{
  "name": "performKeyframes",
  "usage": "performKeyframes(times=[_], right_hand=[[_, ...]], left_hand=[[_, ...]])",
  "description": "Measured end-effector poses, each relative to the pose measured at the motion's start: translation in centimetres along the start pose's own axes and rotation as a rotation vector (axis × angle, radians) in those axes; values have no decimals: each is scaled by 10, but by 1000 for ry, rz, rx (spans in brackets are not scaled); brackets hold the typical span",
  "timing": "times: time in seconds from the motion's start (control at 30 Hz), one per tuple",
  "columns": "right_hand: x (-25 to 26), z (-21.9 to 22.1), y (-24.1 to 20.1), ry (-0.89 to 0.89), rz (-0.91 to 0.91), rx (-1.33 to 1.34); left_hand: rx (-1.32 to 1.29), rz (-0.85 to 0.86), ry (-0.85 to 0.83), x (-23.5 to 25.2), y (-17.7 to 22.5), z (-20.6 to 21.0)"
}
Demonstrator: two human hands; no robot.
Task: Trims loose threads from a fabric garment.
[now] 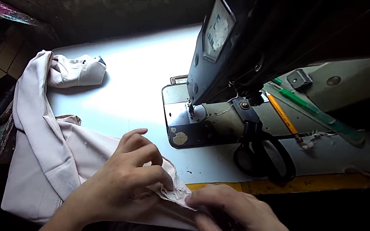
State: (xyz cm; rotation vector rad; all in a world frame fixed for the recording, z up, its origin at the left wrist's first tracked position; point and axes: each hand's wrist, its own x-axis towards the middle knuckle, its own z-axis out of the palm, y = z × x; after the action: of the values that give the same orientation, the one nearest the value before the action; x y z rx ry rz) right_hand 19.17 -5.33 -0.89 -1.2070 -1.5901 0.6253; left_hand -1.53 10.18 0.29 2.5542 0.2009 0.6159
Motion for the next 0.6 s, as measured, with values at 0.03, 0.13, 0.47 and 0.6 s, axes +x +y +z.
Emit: performKeyframes(times=[0.03,0.13,0.47,0.6], right_hand=[[0,-4,2,6,-36,-44],[-1,-8,11,60,-95,-122],[-11,-3,21,86,-197,-268],[-13,0,22,65,-211,-264]], left_hand=[[-3,1,1,0,0,-2],[-2,30,80,1,4,0],[42,24,158,0,19,14],[8,43,27,9,13,13]])
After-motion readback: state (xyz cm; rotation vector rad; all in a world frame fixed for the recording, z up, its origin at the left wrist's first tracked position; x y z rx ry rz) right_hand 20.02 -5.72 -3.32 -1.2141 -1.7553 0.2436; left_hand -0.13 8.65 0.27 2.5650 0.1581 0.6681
